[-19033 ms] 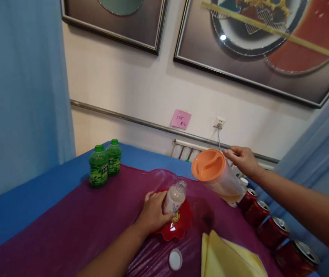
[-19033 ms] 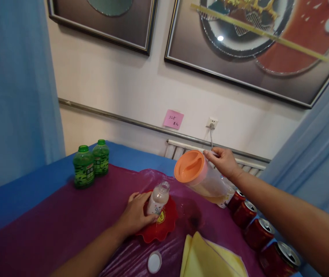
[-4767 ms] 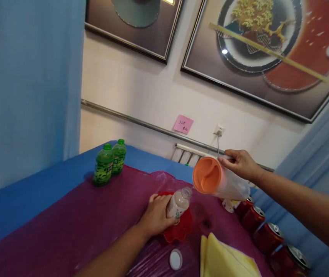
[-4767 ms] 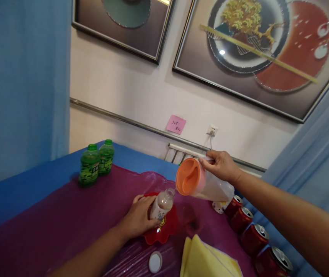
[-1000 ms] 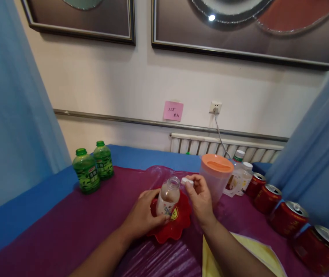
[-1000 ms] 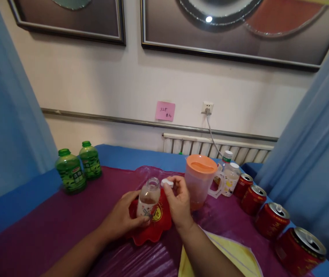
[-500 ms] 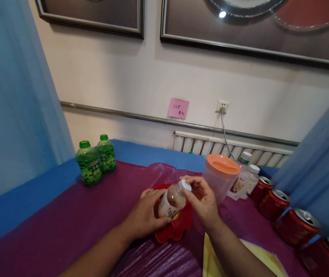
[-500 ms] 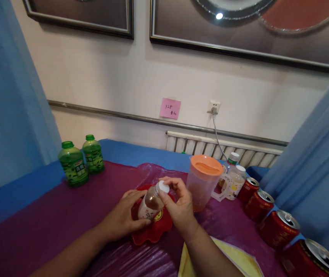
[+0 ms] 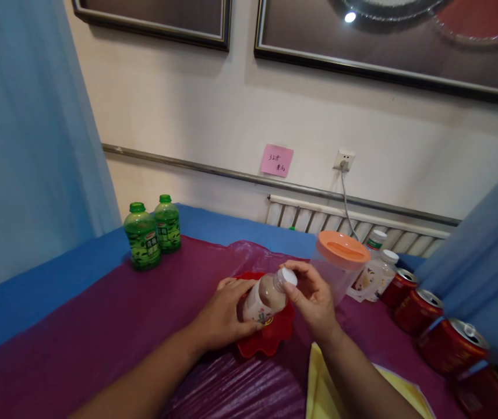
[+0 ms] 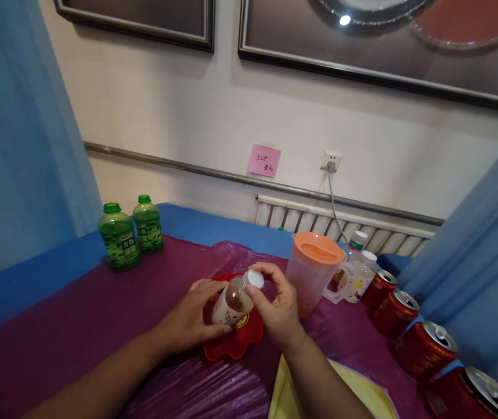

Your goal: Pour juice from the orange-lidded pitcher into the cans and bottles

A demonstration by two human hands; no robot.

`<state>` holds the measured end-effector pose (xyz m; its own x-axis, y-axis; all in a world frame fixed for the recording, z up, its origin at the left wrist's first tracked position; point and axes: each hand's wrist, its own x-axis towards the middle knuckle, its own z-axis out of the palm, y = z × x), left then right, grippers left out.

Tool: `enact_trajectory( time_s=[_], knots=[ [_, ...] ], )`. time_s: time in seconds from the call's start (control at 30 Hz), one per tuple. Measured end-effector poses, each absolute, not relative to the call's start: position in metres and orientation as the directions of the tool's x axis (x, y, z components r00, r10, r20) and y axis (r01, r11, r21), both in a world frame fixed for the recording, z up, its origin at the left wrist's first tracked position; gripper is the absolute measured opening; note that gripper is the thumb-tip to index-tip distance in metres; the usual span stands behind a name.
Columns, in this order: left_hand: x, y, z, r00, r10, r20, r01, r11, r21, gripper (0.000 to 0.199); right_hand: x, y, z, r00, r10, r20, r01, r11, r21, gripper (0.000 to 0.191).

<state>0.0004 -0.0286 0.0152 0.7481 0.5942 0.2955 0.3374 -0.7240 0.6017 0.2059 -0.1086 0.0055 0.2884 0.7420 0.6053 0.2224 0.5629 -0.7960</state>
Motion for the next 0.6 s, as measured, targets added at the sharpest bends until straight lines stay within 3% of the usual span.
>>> enact_trajectory(
  time_s=[0.6],
  knots=[
    [0.0001,-0.0281,0.0128,0.768,0.557,0.316,0.311,-0.756,0.576,0.063,0.2012,-0.1036,0.0019,0.336,0.715,0.613,0.224,0.571,-0.79,0.029]
  ],
)
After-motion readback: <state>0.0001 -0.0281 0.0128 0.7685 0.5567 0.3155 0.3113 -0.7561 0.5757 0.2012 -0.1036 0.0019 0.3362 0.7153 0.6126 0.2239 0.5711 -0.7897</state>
